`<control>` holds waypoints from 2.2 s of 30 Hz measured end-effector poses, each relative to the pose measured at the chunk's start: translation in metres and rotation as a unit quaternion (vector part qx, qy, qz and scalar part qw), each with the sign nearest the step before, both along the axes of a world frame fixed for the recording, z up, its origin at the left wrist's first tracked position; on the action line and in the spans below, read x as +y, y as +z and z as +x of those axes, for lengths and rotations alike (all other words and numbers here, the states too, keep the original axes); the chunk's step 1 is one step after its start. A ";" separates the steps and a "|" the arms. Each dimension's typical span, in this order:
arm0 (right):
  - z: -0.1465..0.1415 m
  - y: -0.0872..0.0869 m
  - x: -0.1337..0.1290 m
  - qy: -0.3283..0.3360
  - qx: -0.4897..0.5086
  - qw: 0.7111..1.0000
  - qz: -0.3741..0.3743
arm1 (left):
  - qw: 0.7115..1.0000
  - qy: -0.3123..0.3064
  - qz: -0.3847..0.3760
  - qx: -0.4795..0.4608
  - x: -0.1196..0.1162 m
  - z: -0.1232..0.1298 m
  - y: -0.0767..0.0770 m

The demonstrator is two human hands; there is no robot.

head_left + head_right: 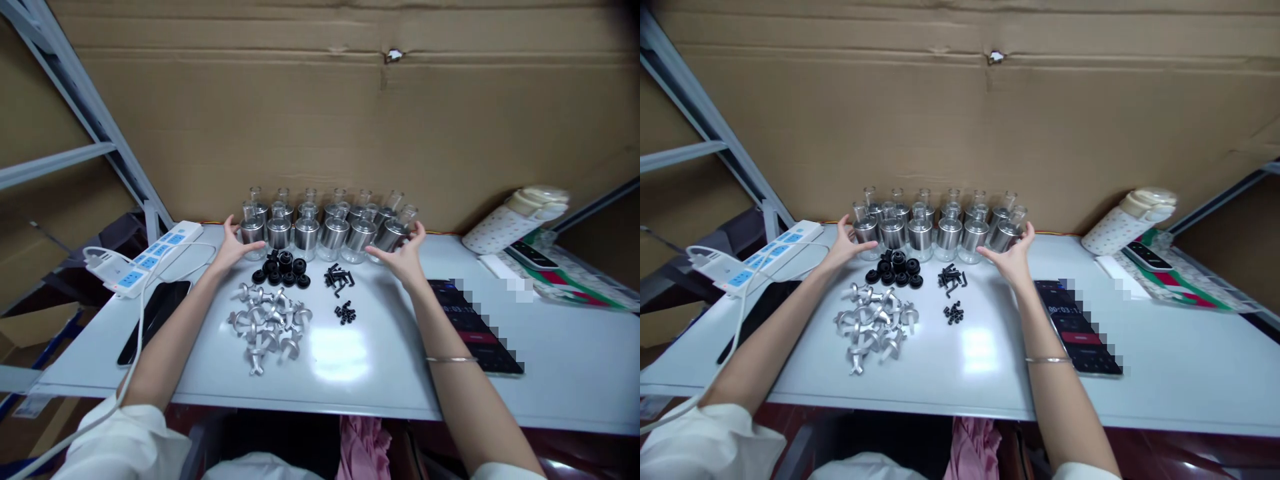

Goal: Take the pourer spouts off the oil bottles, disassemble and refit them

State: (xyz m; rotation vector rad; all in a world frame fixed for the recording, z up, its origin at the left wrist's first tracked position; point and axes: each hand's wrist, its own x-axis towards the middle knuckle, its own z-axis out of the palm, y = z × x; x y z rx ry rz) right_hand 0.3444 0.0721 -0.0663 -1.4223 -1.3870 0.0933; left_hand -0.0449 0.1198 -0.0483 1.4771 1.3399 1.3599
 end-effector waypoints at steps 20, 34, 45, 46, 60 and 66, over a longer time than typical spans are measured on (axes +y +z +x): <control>-0.013 -0.008 0.011 -0.046 -0.062 0.997 -0.013 | 0.995 -0.019 0.097 0.009 0.014 0.019 -0.014; -0.057 0.033 -0.023 -0.032 -0.152 0.987 0.039 | 0.968 0.043 0.213 0.125 0.010 0.024 -0.005; -0.116 0.034 -0.021 0.311 -0.187 0.907 -0.215 | 0.962 -0.003 0.236 0.137 0.011 0.027 0.004; -0.116 0.034 -0.019 0.309 -0.191 0.906 -0.215 | 0.962 -0.003 0.236 0.140 0.010 0.027 0.004; -0.109 0.071 -0.068 0.300 -0.120 0.919 -0.225 | 0.931 0.058 0.324 0.159 -0.081 0.031 0.034; -0.126 0.074 -0.083 0.398 -0.204 0.833 -0.327 | 0.827 -0.208 0.376 0.361 -0.125 0.047 0.035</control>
